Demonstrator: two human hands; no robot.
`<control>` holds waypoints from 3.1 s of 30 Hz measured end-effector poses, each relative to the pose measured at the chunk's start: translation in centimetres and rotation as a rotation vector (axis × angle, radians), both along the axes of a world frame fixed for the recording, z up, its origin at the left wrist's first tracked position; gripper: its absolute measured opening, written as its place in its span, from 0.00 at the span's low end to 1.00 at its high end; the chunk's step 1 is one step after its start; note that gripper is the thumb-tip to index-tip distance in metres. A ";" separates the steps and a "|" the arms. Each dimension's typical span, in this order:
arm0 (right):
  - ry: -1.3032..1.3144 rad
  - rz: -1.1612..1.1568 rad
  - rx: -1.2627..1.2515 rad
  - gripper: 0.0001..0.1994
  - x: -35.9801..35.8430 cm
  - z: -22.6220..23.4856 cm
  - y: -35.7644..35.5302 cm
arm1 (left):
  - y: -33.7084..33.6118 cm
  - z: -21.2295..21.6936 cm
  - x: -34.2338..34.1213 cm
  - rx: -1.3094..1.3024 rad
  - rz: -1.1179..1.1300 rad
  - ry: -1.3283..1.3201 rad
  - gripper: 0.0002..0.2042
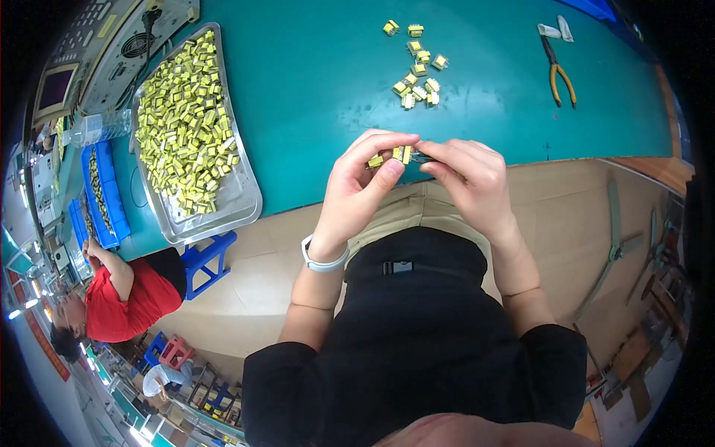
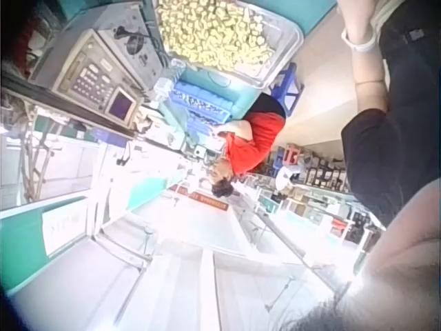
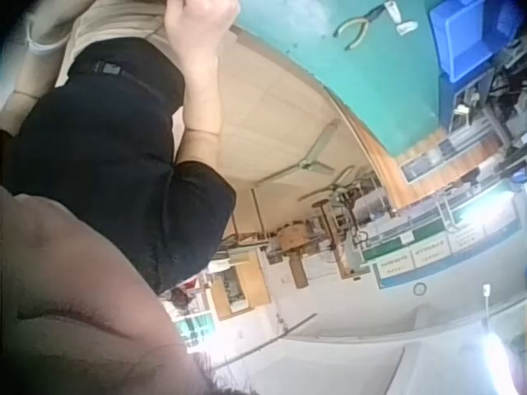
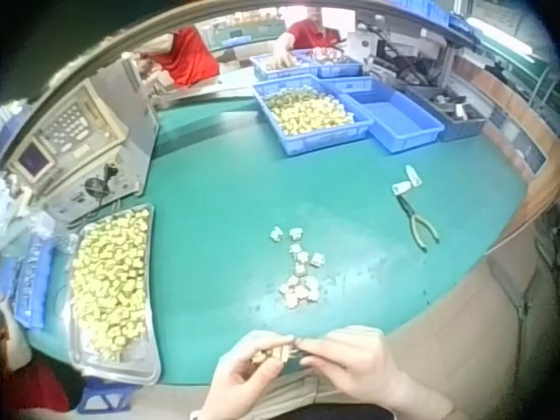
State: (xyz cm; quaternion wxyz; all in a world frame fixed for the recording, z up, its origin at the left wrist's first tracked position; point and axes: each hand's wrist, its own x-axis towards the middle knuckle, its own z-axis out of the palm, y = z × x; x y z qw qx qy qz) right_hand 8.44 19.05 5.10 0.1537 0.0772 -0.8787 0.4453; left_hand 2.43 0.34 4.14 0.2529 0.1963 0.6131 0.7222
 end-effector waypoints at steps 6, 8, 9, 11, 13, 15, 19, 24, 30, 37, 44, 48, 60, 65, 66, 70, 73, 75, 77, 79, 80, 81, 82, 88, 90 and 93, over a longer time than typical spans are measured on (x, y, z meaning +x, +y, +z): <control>-0.008 -0.009 0.028 0.13 0.0 -0.3 0.3 | 0.2 -0.7 -0.1 0.003 0.022 -0.024 0.14; -0.003 -0.007 0.034 0.13 0.0 0.1 0.1 | -0.1 -0.4 -0.1 0.008 0.008 -0.004 0.14; 0.003 -0.011 0.027 0.13 0.0 0.3 0.0 | -0.2 -0.2 -0.1 0.010 0.012 0.003 0.14; -0.001 -0.021 0.015 0.13 -0.1 0.1 0.1 | 0.0 -0.1 -0.4 -0.011 -0.016 0.011 0.14; 0.010 -0.024 0.011 0.14 -0.2 -0.1 0.3 | 0.2 -0.2 -0.5 -0.008 -0.026 0.022 0.14; 0.005 -0.019 0.016 0.14 -0.3 0.0 0.3 | 0.3 -0.1 -0.3 -0.004 -0.036 0.035 0.14; 0.002 0.001 0.031 0.14 0.0 -0.1 0.4 | 0.5 0.1 0.4 0.005 0.055 -0.179 0.13; -0.014 0.017 0.000 0.15 0.0 0.1 0.3 | -0.3 -1.2 0.2 0.061 0.007 -0.210 0.20; 0.006 0.067 -0.030 0.17 -0.3 0.2 0.1 | -0.5 -0.9 0.2 0.003 -0.030 -0.222 0.24; 0.010 0.101 0.023 0.15 0.0 0.1 0.3 | -0.6 -1.0 0.3 -0.014 -0.102 -0.254 0.24; 0.013 0.064 0.040 0.14 0.4 -0.3 0.9 | 0.0 -1.2 -0.8 -0.076 -0.195 -0.326 0.23; -0.041 -0.054 -0.039 0.15 0.0 0.1 1.4 | 1.5 -1.2 -2.9 0.073 -0.099 -0.352 0.20; -0.114 -0.181 -0.223 0.15 0.5 -0.2 1.3 | 4.8 -2.1 -2.1 -0.786 0.463 0.625 0.13; -0.085 -0.205 -0.193 0.14 0.8 -0.3 1.8 | 4.7 -1.8 -2.1 -0.654 0.416 0.487 0.09; -0.065 -0.190 -0.202 0.14 0.7 -0.4 1.8 | 4.3 -1.9 -2.2 -0.612 0.402 0.426 0.10; -0.080 -0.175 -0.210 0.14 -0.3 -0.2 1.7 | 2.4 -2.8 -3.4 -0.359 0.204 0.142 0.12; -0.101 -0.159 -0.225 0.15 -0.8 0.0 1.2 | 1.2 -2.9 -3.6 -0.036 0.064 -0.249 0.14; -0.095 -0.166 -0.220 0.15 -1.0 0.1 0.9 | 1.1 -2.3 -3.4 -0.022 0.066 -0.237 0.14; -0.066 -0.123 -0.216 0.15 -1.3 0.1 0.4 | 0.7 -2.0 -3.3 -0.010 0.059 -0.219 0.15; -0.069 -0.141 -0.225 0.15 -1.1 0.2 0.1 | 0.4 -2.0 -2.8 -0.020 0.111 -0.230 0.16; -0.084 -0.135 -0.231 0.15 -1.0 0.2 0.1 | 0.3 -1.7 -2.6 -0.004 0.112 -0.218 0.16; -0.077 -0.155 -0.231 0.15 -0.9 0.1 -0.1 | 0.0 -1.5 -2.6 -0.004 0.092 -0.213 0.16; -0.061 -0.154 -0.224 0.15 -0.9 0.0 -0.3 | -0.2 -1.5 -2.5 0.016 0.080 -0.238 0.16; -0.035 -0.119 -0.155 0.15 -0.9 0.2 -1.4 | -0.6 -3.8 -2.1 0.141 0.128 -0.257 0.17; -0.062 -0.084 -0.119 0.16 -1.0 0.2 -1.7 | -1.0 -5.0 -2.3 0.239 0.150 -0.302 0.17; -0.026 -0.081 -0.115 0.16 -1.5 -0.2 -2.0 | -0.8 -5.1 -2.4 0.362 0.188 -0.365 0.18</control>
